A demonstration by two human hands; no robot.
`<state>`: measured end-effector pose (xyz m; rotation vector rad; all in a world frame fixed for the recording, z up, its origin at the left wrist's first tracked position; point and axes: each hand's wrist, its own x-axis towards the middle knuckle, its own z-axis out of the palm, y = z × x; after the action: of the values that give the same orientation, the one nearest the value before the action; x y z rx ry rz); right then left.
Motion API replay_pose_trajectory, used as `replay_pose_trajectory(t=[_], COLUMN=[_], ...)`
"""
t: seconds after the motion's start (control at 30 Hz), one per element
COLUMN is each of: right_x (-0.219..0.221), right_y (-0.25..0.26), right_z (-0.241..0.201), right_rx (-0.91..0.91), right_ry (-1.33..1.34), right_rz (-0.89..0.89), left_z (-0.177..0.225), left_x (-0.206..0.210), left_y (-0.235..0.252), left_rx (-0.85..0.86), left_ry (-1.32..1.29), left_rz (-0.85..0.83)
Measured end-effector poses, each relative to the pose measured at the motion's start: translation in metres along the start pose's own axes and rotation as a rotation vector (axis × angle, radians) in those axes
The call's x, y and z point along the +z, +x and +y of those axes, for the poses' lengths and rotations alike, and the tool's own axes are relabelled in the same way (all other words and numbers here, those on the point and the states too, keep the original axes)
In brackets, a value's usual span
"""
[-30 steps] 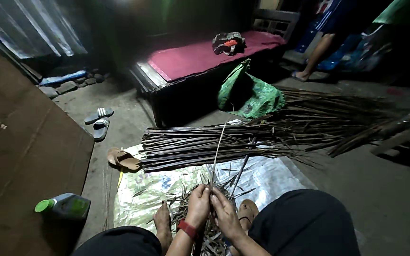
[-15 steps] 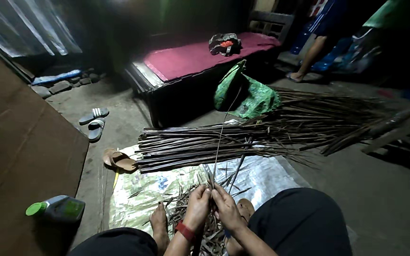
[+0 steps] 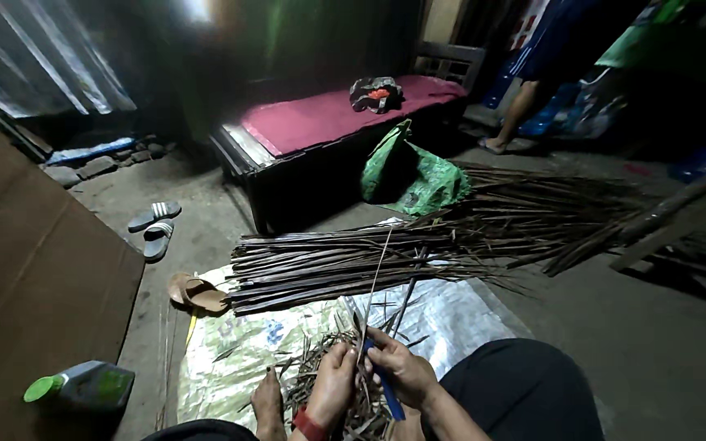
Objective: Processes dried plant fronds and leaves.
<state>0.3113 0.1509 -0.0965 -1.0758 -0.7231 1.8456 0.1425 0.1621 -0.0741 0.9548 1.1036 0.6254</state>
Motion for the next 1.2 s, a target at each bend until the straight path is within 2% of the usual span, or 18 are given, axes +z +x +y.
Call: replay_pose_trajectory(t=[0.3, 0.53, 0.83, 1.2], right_x=[-0.016, -0.011, -0.024, -0.041], right_y=[0.007, 0.014, 0.028, 0.053], right_z=[-0.012, -0.018, -0.047, -0.097], right_rx=[-0.003, -0.002, -0.011, -0.099], right_ry=[-0.039, -0.053, -0.105, -0.103], right_rz=[0.016, 0.014, 0.031, 0.208], left_z=[-0.004, -0.004, -0.002, -0.004], left_x=[0.003, 0.001, -0.001, 0.001], left_y=[-0.006, -0.011, -0.017, -0.02], left_rx=[0.017, 0.0, 0.011, 0.036], left_ry=[0.042, 0.035, 0.044, 0.027], left_rz=[-0.003, 0.015, 0.004, -0.015])
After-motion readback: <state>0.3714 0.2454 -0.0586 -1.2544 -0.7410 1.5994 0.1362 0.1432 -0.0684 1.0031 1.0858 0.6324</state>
